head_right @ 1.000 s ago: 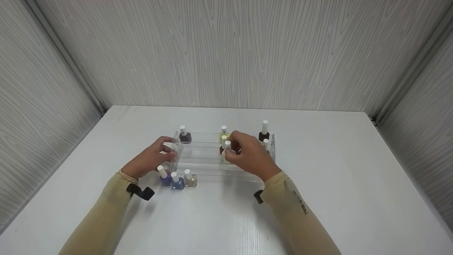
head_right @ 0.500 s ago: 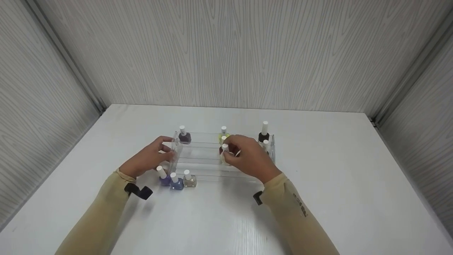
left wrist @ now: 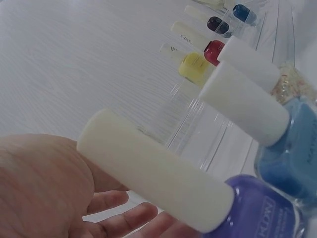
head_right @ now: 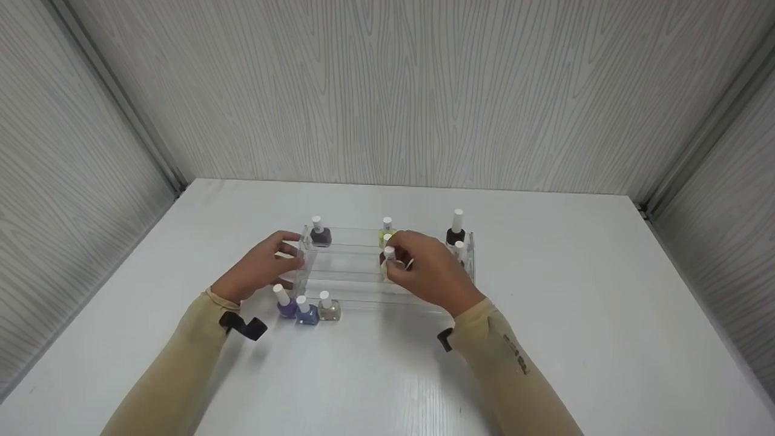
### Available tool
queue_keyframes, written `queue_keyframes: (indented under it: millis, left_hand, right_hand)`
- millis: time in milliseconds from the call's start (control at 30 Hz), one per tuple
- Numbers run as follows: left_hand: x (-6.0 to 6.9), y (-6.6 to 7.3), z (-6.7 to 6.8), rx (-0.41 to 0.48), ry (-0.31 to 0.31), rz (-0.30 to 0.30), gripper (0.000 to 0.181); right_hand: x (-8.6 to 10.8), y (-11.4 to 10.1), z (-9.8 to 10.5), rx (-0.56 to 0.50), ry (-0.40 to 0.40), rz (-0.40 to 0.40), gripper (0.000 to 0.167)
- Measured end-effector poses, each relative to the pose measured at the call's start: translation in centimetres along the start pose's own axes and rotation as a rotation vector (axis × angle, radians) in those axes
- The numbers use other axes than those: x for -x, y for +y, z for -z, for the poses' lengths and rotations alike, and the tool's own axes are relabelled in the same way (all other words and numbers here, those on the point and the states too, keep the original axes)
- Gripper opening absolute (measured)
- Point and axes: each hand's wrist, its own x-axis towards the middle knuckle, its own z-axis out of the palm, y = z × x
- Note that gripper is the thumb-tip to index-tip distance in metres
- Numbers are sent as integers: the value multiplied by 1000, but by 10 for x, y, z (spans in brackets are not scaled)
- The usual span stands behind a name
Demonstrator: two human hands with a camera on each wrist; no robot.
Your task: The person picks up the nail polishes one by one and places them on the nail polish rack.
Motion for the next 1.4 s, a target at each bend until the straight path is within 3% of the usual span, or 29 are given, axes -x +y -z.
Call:
queue_keyframes:
  millis: [333,600,800,933,1167,1400]
  left_hand:
    - [-2,2,-7,-53,-6,-18,56]
    - [-9,3,-10,-61,-7,-35,48]
    - [-5,-4,-9,-43,-1,-28,44]
    - [-2,-5,-9,-27,-21,-36,46]
    - [0,-2,-10,-11,-43,-18,46]
    - [-6,1,-10,-31,-34,-6,44]
  right_hand:
    - [1,1,-3,17,12,-7,19]
    - [1,-3,-6,31,78,47,19]
    - [-5,-9,-16,49,84,53,16]
    - [-12,-20,-21,54,94,50,16]
    - [-32,-42,-29,59,70,-32,15]
    - [-52,-47,-48,123,20,-62,16]
